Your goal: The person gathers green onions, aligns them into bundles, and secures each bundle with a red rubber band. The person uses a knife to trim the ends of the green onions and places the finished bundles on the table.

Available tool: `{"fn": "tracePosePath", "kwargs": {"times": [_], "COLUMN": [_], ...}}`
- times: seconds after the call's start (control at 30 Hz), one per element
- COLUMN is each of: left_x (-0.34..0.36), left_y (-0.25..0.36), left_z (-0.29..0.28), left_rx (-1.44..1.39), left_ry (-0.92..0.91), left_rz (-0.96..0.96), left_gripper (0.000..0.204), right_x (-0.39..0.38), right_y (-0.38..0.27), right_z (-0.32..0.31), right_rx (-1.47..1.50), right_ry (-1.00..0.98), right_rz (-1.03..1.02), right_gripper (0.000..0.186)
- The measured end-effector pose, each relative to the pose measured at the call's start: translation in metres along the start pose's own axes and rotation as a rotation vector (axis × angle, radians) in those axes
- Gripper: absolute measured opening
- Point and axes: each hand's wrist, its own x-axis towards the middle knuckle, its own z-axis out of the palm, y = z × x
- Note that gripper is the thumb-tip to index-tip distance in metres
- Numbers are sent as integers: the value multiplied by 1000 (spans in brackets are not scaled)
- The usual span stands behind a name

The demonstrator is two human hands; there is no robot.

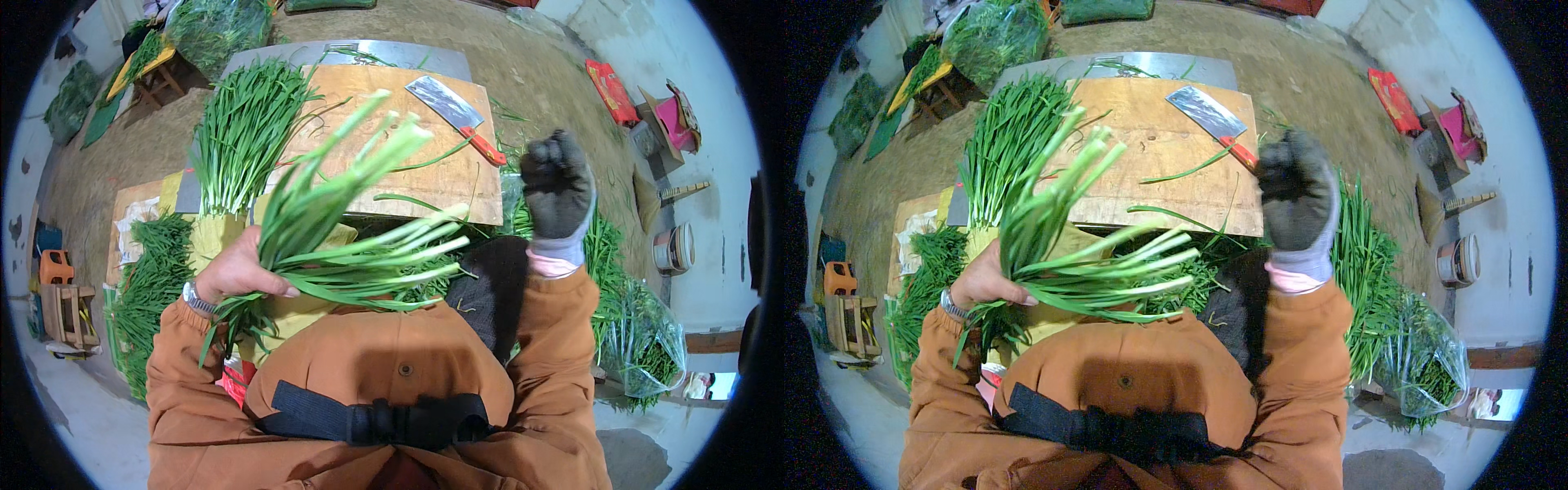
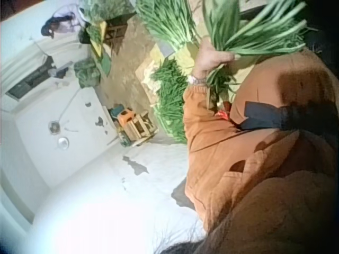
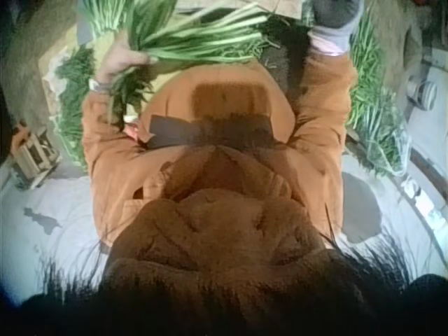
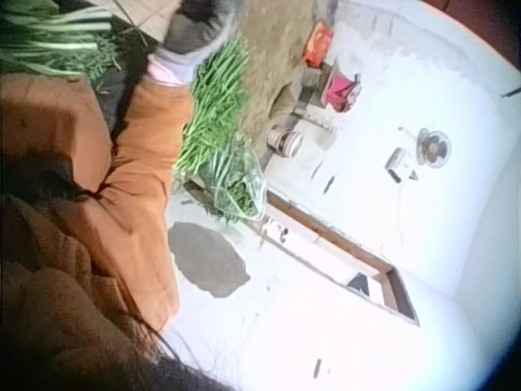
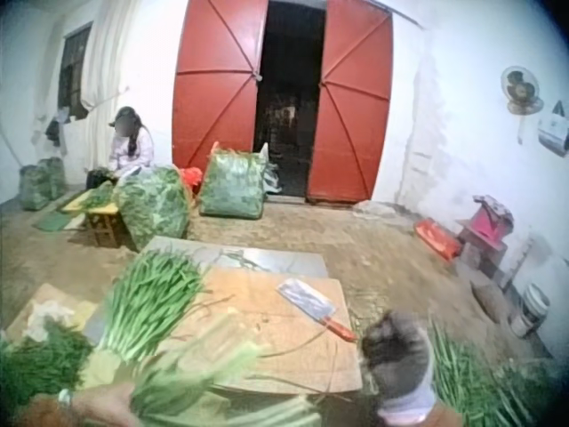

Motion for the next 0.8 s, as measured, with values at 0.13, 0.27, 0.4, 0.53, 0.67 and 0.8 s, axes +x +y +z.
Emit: {"fn": "tracePosePath", "kwargs": {"times": [0.13, 0.27, 0.4, 0.53, 0.67, 0.8], "left_x": [5, 19, 38, 23, 18, 25], "left_y": [-1, -1, -4, -1, -8, -17], "left_z": [-4, 4, 13, 2, -5, 11], "left_rx": [27, 128, 23, -155, -443, -618], "left_ry": [11, -40, -75, 192, 264, 268], "left_rz": [-43, 29, -77, -163, -46, 33], "left_gripper": [65, 56, 49, 62, 60, 59], "right_x": [-5, -3, 10, 44, -27, -75], "right_y": [-12, 21, 32, -11, -21, 26], "right_z": [4, 31, 25, -11, -45, -52], "right_rx": [-934, -624, -511, -146, -801, -615], "right_ry": [-221, -452, -570, -103, -64, -213], "right_rz": [233, 332, 341, -34, 290, 488], "right_gripper": [36, 52, 41, 20, 24, 94]}}
